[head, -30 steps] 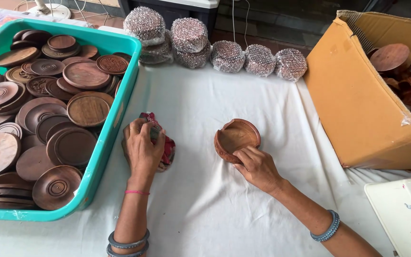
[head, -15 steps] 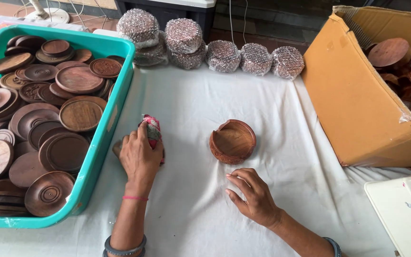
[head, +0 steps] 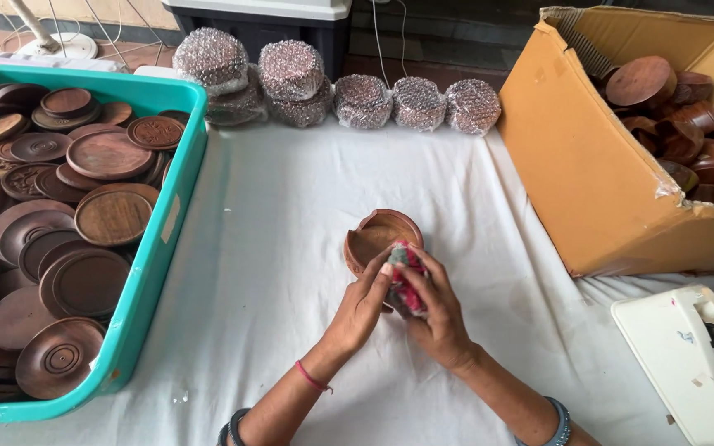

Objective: The person is wiping wooden coasters and bowls with a cloth and organizing them in containers.

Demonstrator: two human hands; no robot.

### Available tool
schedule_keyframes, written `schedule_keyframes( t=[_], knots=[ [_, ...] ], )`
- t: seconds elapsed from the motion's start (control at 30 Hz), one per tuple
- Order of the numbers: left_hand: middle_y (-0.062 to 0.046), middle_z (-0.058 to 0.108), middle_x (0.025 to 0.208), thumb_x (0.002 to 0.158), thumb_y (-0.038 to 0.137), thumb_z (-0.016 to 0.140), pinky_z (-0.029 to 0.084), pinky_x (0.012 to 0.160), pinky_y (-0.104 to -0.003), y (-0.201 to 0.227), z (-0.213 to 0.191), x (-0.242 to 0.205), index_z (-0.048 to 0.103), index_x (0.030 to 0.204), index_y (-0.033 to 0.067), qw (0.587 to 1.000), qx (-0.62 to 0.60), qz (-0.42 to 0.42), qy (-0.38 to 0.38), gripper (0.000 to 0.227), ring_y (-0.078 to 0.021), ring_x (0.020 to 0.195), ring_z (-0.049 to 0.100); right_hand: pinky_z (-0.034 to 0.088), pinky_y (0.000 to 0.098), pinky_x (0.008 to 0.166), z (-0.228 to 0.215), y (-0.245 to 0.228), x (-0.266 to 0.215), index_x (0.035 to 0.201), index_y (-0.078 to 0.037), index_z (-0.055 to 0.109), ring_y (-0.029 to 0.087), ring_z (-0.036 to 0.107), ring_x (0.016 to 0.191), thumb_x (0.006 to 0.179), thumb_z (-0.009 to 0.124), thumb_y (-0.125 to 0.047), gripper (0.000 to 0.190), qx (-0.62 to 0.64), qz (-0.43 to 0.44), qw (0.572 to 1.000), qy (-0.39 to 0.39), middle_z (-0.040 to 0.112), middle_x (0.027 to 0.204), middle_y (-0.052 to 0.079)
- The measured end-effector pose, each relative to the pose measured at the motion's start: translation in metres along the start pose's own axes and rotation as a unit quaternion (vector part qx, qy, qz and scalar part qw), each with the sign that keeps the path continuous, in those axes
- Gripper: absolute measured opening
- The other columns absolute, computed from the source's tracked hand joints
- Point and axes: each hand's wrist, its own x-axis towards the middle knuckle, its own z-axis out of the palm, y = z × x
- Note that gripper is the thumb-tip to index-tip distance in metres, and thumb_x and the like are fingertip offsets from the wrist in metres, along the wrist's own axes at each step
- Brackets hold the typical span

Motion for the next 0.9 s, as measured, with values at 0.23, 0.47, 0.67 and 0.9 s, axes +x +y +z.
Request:
schedule_keyframes(
  t=[0.23, 0.47, 0.67, 0.9],
  knots=[
    [-0.015, 0.052, 0.144, 0.090, 0.047, 0.056, 0.056, 0.097, -0.043, 0.002, -0.008, 0.009, 0.046, 0.148, 0.0128, 0.945, 0.262, -0.032, 0.191, 0.068, -0.0314, 0.116, 0.063, 0.054, 0.0353, 0.106, -0.028, 0.053, 0.012, 0.130, -0.007, 0.060, 0.026, 0.061, 0.127, 0.094, 0.066, -0.004, 0.037, 0.044, 0.085, 0.981, 0.171, 0.057, 0.142, 0.015],
    [-0.024, 0.050, 0.140, 0.089, 0.029, 0.068, 0.043, 0.108, -0.048, -0.055, -0.032, 0.056, 0.031, 0.153, -0.0064, 0.889, 0.404, 0.027, 0.215, 0.081, -0.0388, 0.127, 0.052, 0.058, 0.0315, 0.082, -0.039, 0.121, -0.009, 0.103, 0.004, 0.062, 0.016, 0.067, 0.096, 0.099, 0.063, -0.005, 0.009, 0.355, 0.250, 0.851, 0.297, 0.070, 0.122, 0.015],
    [-0.021, 0.066, 0.137, 0.094, 0.024, 0.056, 0.041, 0.118, -0.040, -0.033, -0.062, 0.067, 0.059, 0.142, 0.0010, 0.951, 0.261, 0.070, 0.148, 0.054, -0.0331, 0.131, 0.059, 0.054, 0.0348, 0.092, -0.046, 0.072, 0.017, 0.131, 0.001, 0.057, 0.023, 0.064, 0.111, 0.079, 0.070, 0.007, 0.053, 0.028, 0.168, 0.981, 0.092, 0.063, 0.131, 0.018],
    [-0.020, 0.068, 0.136, 0.102, 0.049, 0.041, 0.041, 0.115, -0.039, -0.050, -0.056, 0.035, 0.058, 0.140, -0.0023, 0.967, 0.039, 0.028, 0.251, 0.066, -0.0290, 0.133, 0.060, 0.058, 0.0340, 0.099, -0.049, 0.036, 0.031, 0.140, -0.010, 0.059, 0.024, 0.066, 0.124, 0.083, 0.060, 0.009, 0.060, -0.044, 0.143, 0.984, 0.094, 0.062, 0.140, 0.013]
  ],
)
